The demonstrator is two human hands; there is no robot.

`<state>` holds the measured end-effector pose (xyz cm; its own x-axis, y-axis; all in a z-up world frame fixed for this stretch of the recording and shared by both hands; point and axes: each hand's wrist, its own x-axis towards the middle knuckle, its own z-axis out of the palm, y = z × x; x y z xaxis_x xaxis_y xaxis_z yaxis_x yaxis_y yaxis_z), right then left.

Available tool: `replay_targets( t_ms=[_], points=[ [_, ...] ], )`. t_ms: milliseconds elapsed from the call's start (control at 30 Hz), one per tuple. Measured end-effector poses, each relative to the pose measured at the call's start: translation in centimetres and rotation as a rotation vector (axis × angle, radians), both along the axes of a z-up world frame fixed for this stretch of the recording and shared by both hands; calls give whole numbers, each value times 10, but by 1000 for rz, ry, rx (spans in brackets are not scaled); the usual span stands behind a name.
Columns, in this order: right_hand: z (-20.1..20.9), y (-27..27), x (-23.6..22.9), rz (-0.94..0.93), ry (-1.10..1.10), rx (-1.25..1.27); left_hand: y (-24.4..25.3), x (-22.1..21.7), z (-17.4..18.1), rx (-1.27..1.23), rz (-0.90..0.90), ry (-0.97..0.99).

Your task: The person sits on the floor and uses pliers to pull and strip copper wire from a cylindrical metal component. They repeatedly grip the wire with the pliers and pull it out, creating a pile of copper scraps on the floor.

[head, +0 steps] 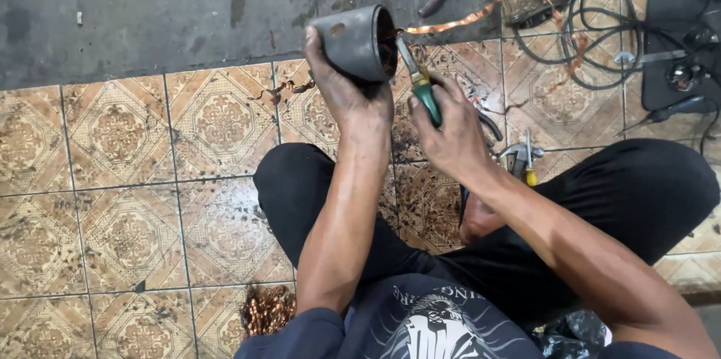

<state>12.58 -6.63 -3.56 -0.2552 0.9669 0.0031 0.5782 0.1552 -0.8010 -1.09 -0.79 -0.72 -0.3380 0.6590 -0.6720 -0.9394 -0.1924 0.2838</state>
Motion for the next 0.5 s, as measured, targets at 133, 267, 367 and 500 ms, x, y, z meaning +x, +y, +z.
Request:
replay_targets(
  t_ms=[133,267,367,500],
  points=[
    [-11,5,-2,8,-34,16,1,3,-2,24,-25,-10],
    [-19,9,-4,-14,-46,49,0,5,4,-28,-21,1],
    [-24,9,-8,-80,11,-59,-3,7,9,0,-15,36],
    [-43,9,-7,-103,111,103,-4,8,12,-12,0,39]
  ],
)
